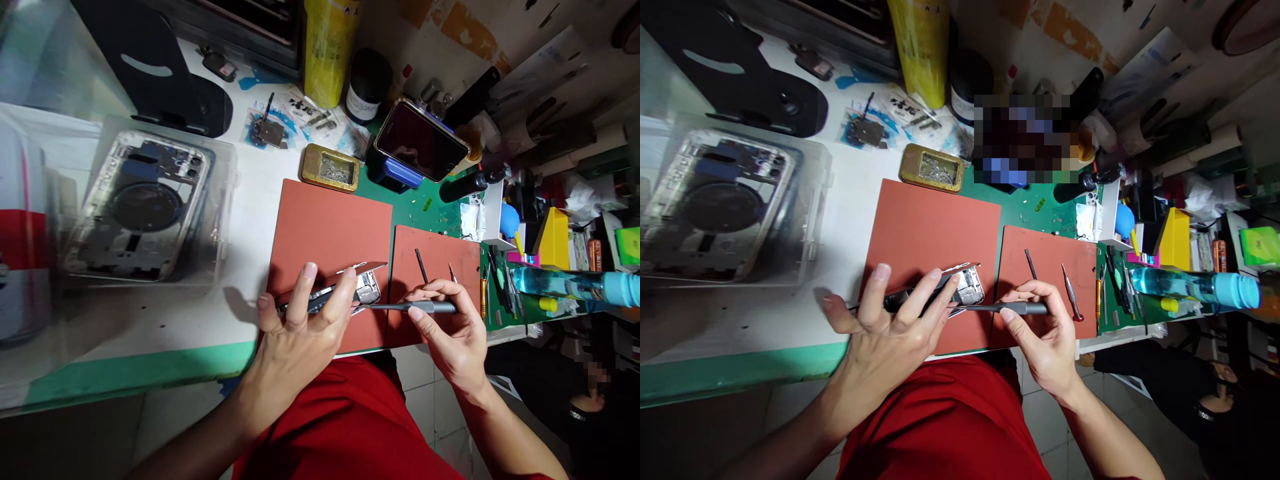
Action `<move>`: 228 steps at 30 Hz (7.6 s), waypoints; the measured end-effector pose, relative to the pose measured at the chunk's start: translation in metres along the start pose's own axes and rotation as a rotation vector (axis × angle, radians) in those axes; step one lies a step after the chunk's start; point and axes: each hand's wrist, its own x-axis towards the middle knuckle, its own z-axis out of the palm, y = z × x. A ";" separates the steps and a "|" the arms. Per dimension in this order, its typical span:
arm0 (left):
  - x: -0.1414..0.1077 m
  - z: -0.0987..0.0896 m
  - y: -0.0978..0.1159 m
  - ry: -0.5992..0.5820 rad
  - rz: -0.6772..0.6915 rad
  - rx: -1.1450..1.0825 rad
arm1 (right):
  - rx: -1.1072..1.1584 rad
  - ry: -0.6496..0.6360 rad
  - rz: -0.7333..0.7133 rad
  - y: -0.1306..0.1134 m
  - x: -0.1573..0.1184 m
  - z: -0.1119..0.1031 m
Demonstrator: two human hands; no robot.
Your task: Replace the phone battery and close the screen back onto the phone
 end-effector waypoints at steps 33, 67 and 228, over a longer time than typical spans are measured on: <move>0.000 0.002 0.000 0.008 -0.021 -0.008 | 0.054 0.027 0.024 0.003 0.002 0.006; -0.003 0.005 0.000 0.008 -0.007 0.049 | 0.076 0.012 -0.003 0.003 0.004 0.003; -0.004 0.004 -0.002 0.019 0.008 0.033 | -0.903 -0.027 -0.767 -0.030 0.022 0.006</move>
